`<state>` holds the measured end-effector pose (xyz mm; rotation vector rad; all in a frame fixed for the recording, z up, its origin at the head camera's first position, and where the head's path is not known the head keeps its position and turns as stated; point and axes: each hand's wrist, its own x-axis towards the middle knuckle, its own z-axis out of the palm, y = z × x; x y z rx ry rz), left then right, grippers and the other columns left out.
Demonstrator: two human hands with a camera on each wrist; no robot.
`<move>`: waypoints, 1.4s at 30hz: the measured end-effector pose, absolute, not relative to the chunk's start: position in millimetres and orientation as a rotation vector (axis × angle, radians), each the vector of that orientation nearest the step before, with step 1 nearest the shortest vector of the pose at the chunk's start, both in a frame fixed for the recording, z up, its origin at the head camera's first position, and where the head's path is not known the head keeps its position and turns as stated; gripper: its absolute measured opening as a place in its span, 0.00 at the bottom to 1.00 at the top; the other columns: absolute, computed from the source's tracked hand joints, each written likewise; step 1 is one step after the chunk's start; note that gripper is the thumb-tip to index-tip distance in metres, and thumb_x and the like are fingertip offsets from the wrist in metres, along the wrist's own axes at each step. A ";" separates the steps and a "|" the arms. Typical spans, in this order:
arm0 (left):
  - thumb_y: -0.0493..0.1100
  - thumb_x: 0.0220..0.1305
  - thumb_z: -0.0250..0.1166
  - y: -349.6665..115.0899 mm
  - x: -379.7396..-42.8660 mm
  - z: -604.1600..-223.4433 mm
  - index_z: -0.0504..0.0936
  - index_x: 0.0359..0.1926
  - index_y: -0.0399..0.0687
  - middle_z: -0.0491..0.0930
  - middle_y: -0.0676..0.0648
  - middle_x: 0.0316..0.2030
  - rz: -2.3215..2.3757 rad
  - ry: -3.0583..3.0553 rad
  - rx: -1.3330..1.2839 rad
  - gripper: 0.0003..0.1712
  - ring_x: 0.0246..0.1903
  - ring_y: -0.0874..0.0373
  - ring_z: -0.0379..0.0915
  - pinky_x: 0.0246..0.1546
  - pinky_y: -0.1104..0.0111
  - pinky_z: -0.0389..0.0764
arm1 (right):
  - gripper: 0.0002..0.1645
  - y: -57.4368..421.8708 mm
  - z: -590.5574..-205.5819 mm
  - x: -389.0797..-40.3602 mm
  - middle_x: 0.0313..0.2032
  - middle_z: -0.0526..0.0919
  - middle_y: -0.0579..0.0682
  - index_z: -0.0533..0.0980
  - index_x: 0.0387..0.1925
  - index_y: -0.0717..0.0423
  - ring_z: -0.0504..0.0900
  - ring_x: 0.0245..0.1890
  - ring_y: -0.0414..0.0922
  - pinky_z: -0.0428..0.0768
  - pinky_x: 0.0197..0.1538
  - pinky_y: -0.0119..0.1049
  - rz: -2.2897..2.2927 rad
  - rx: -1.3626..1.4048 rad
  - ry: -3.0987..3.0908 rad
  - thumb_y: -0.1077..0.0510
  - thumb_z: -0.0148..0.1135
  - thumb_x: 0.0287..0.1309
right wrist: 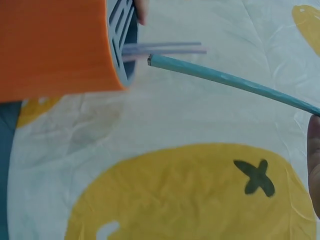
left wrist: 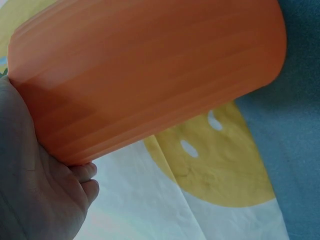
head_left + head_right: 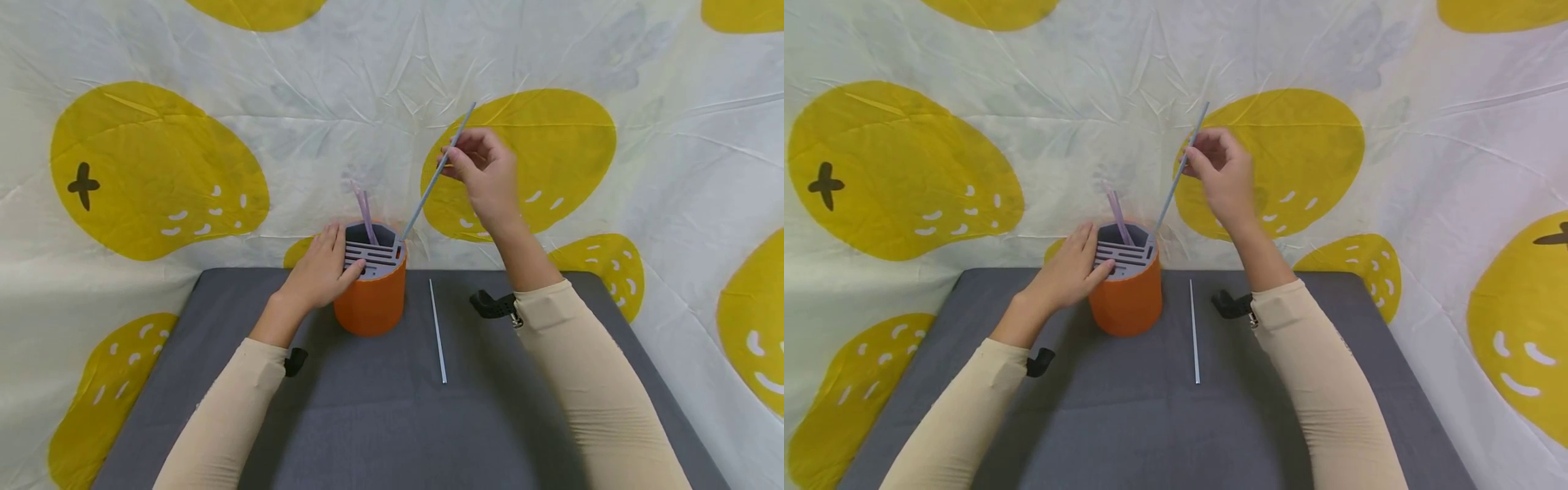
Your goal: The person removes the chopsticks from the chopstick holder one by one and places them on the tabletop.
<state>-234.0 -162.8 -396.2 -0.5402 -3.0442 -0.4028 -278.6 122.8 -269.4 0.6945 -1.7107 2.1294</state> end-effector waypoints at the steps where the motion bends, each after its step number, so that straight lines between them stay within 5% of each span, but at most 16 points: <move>1: 0.70 0.78 0.37 -163.0 -234.1 -396.1 0.40 0.81 0.32 0.37 0.34 0.82 -0.400 -3.044 -0.539 0.53 0.82 0.39 0.33 0.82 0.46 0.41 | 0.05 126.4 -268.7 -277.7 0.37 0.83 0.55 0.78 0.42 0.61 0.87 0.37 0.47 0.89 0.44 0.33 2.116 0.693 -1.721 0.70 0.63 0.67; 10: 0.70 0.78 0.37 -165.6 -233.7 -397.4 0.39 0.82 0.33 0.36 0.34 0.82 -0.399 -3.056 -0.543 0.53 0.83 0.41 0.31 0.82 0.48 0.40 | 0.06 159.2 -291.5 -271.5 0.40 0.82 0.53 0.77 0.45 0.62 0.87 0.39 0.47 0.88 0.45 0.31 1.956 0.632 -1.953 0.66 0.65 0.67; 26: 0.69 0.78 0.39 -168.4 -233.6 -397.9 0.41 0.82 0.33 0.38 0.34 0.82 -0.402 -3.043 -0.540 0.52 0.83 0.40 0.33 0.82 0.49 0.41 | 0.18 197.5 -397.7 -280.6 0.42 0.81 0.63 0.74 0.55 0.75 0.86 0.34 0.34 0.87 0.41 0.26 1.653 0.441 -2.397 0.63 0.61 0.72; 35: 0.71 0.77 0.35 -168.1 -235.9 -400.1 0.38 0.82 0.33 0.37 0.34 0.82 -0.395 -3.052 -0.541 0.54 0.83 0.40 0.31 0.82 0.47 0.40 | 0.17 199.2 -448.0 -282.5 0.43 0.82 0.68 0.76 0.54 0.72 0.86 0.32 0.41 0.85 0.37 0.22 1.627 0.317 -2.596 0.62 0.62 0.72; 42: 0.70 0.78 0.37 -166.7 -234.7 -397.1 0.40 0.82 0.33 0.38 0.34 0.82 -0.375 -3.046 -0.532 0.52 0.83 0.40 0.32 0.82 0.47 0.42 | 0.12 195.2 -477.0 -279.1 0.39 0.84 0.65 0.77 0.50 0.71 0.87 0.36 0.57 0.90 0.42 0.43 1.599 0.325 -2.708 0.64 0.61 0.72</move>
